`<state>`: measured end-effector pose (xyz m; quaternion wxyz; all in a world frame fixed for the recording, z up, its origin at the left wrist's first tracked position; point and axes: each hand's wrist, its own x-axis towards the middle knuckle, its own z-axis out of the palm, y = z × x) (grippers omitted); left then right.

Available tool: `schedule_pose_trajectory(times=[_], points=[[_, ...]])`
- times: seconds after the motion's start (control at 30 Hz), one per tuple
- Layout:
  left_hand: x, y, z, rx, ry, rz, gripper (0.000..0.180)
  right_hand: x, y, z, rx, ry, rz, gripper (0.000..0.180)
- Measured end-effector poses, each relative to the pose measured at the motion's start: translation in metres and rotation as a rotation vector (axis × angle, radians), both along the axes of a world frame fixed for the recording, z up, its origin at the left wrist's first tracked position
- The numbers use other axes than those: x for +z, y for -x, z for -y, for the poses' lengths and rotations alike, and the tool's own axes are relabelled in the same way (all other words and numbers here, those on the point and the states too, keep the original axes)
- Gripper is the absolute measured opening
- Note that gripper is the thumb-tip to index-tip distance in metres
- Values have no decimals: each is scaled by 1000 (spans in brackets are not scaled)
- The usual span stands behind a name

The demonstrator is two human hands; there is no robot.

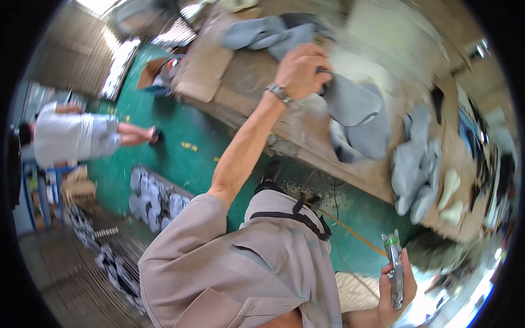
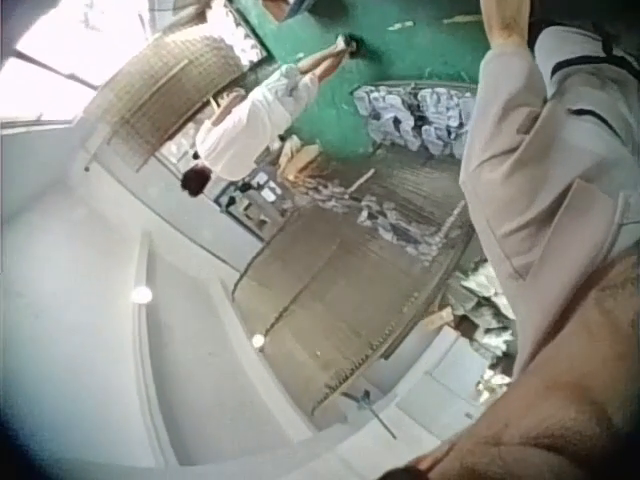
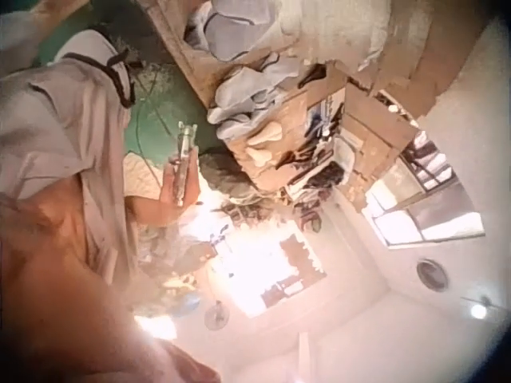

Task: Applying spray adhesive to foam padding components on a workbench in a manufacturing setting.

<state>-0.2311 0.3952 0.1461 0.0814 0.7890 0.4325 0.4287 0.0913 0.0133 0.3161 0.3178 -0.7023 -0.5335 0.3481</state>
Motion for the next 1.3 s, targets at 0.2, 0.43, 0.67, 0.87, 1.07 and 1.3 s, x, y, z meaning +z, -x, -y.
schedule_pose_trajectory(times=[0.2,0.43,0.67,0.87,1.07,1.3], points=[[-4,133,33,266,185,-106,17,-41,67,-72,159,136,9,56],[-16,266,68,435,473,-339,19,-51,159,-166,253,330,38,36],[-18,362,38,637,246,-266,15,-46,229,-186,351,207,124,58],[-41,403,12,604,-161,-252,24,-34,237,-177,286,182,113,57],[-199,443,0,542,189,-543,38,-36,226,-155,192,192,84,56],[-263,444,-13,795,462,-288,62,-31,202,-125,91,165,61,56]])
